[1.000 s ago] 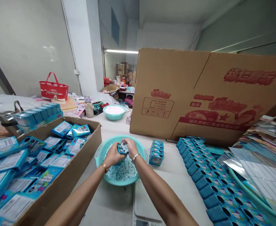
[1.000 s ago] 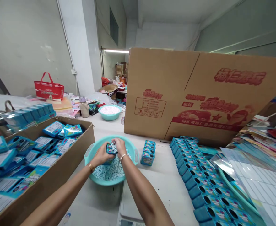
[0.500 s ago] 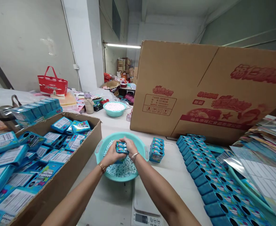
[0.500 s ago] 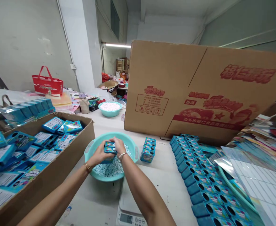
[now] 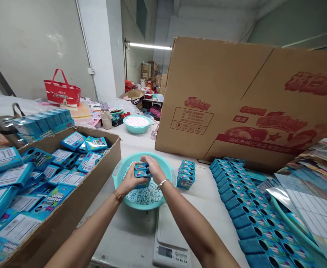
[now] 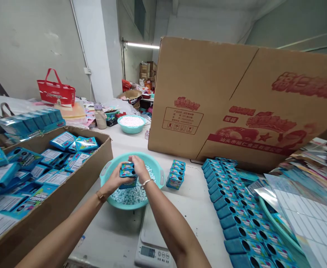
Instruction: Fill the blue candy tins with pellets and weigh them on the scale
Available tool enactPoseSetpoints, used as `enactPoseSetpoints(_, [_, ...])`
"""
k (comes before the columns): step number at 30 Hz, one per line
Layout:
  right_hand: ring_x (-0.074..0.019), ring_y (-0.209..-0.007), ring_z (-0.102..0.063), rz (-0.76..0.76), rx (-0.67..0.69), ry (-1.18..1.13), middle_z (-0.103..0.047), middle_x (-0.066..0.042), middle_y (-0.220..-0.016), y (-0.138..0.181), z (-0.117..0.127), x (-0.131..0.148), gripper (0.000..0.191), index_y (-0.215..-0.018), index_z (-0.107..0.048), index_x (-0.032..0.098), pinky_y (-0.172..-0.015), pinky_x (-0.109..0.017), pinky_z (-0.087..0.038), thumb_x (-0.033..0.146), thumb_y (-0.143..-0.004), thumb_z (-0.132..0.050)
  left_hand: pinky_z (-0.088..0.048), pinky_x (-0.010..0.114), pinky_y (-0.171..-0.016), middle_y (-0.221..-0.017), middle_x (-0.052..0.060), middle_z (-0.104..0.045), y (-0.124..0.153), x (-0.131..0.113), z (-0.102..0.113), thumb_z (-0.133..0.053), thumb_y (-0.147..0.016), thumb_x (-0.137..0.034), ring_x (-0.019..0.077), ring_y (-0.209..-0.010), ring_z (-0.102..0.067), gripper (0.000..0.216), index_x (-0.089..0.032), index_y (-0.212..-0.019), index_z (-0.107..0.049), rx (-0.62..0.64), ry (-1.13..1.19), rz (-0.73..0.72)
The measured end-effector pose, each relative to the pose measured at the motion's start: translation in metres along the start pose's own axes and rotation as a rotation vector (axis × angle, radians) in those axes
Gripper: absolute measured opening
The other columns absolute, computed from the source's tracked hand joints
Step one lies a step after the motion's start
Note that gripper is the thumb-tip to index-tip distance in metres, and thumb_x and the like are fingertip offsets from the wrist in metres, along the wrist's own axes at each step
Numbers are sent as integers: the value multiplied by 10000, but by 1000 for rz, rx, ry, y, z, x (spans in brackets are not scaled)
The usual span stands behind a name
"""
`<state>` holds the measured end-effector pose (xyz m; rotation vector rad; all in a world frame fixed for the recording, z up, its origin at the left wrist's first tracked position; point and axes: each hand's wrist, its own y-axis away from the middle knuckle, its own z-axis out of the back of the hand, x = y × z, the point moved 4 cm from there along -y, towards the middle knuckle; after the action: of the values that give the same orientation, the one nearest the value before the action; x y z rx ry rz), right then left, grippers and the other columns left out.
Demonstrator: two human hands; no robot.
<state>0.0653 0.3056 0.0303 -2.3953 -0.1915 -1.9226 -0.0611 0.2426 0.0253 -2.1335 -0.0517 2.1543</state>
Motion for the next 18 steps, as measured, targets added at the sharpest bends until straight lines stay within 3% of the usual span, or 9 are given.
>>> enactPoseSetpoints(3, [-236,-1028,-639,-24,-25,-67,-730,-56,-1061,14,24,11,378,-992,-708,252,-893,-369,-449,547,-783,-600,-527,382,-899,-1120,53,-659,17,-8,6,-868,-549,-243,246,-978,-672,805,-226,-1241,-457,23,111,40])
enactPoseSetpoints(7, [-222,-969,-658,-22,-108,-192,-734,-60,-1001,40,71,27,325,-930,-705,234,-841,-340,-474,501,-746,-700,-521,387,-916,-1187,81,-657,33,-22,12,-884,-533,-232,273,-1036,-658,861,-222,-1279,-454,49,265,44])
enactPoseSetpoints(10, [-208,-858,-668,-44,-115,-215,-733,-66,-940,61,89,26,319,-904,-703,221,-788,-335,-499,480,-723,-750,-521,395,-914,-1204,94,-651,34,-22,9,-880,-541,-251,285,-1056,-649,866,-218,-1293,-450,39,301,73])
enactPoseSetpoints(13, [-217,-861,-669,-36,-131,-168,-729,-72,-967,79,83,20,338,-961,-706,231,-787,-357,-511,494,-749,-731,-520,388,-911,-1191,94,-648,32,-14,-1,-873,-556,-254,277,-1054,-645,847,-216,-1290,-453,77,277,110])
enactPoseSetpoints(18, [-259,-1234,-541,135,-55,136,-650,-47,-1276,102,47,22,382,-1157,-701,291,-1038,-395,-404,462,-816,-673,-517,360,-913,-1202,81,-617,39,-19,-15,-854,-599,-258,267,-1074,-625,802,-221,-1286,-440,183,116,61])
